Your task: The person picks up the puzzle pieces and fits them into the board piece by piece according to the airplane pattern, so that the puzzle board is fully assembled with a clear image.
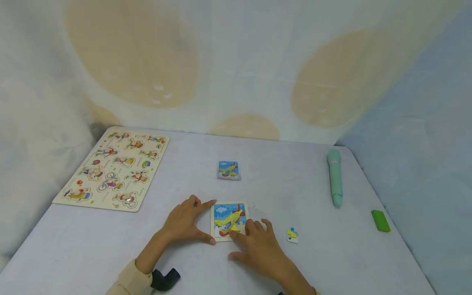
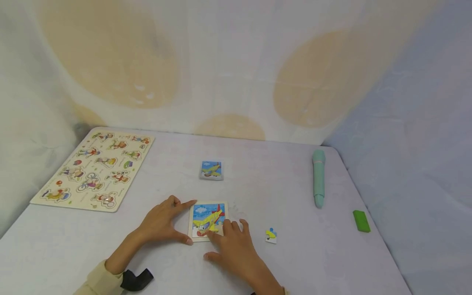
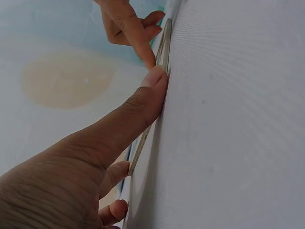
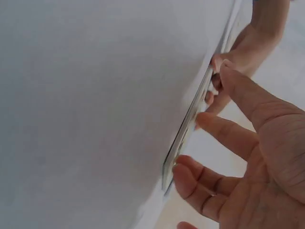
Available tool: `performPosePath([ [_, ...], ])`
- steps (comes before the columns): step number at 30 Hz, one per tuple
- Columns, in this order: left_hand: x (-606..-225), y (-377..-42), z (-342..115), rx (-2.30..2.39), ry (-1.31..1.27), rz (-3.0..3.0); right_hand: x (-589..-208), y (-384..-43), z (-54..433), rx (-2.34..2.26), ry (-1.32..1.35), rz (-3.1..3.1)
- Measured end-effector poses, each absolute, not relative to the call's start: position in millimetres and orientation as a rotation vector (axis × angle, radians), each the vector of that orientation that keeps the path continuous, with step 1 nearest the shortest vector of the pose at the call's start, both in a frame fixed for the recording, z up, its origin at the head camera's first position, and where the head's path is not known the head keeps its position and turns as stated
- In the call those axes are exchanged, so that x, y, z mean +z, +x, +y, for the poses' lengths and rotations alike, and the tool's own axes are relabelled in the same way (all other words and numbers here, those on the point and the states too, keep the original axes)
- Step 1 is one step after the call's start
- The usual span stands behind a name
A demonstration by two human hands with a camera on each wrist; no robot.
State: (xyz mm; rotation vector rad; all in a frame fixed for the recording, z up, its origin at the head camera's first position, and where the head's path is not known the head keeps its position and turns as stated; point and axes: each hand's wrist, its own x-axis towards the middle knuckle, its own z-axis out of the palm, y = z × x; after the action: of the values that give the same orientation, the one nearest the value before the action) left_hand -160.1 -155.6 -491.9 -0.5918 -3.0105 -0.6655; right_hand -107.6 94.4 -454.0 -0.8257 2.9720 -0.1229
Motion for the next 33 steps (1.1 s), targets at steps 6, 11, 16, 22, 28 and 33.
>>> performPosePath([
  [6,-494.8,-160.0,-155.8,-0.651,-0.579,-3.019,-453.4,-109.8,116.7,-0.372,-0.645,3.083],
  [11,-494.7,-160.0,-156.4,-0.653,-0.57,-3.026,-454.7,-112.5,141.8,-0.447,-0.458,3.198],
  [16,-493.9,-159.5,-156.2,-0.661,-0.578,-3.026,-453.2,-112.7,164.9,-0.503,-0.311,3.2],
  [22,-495.5,-160.3,-156.3,-0.653,-0.578,-3.027,-450.9,-111.9,186.3,-0.574,-0.158,3.151],
  [28,-495.5,-160.8,-155.3,-0.668,-0.572,-3.036,-450.4,-110.7,202.2,-0.604,-0.068,3.09],
  [33,-492.7,-160.1,-154.4,-0.673,-0.571,-3.035,-450.1,-109.5,210.9,-0.646,-0.041,3.061],
])
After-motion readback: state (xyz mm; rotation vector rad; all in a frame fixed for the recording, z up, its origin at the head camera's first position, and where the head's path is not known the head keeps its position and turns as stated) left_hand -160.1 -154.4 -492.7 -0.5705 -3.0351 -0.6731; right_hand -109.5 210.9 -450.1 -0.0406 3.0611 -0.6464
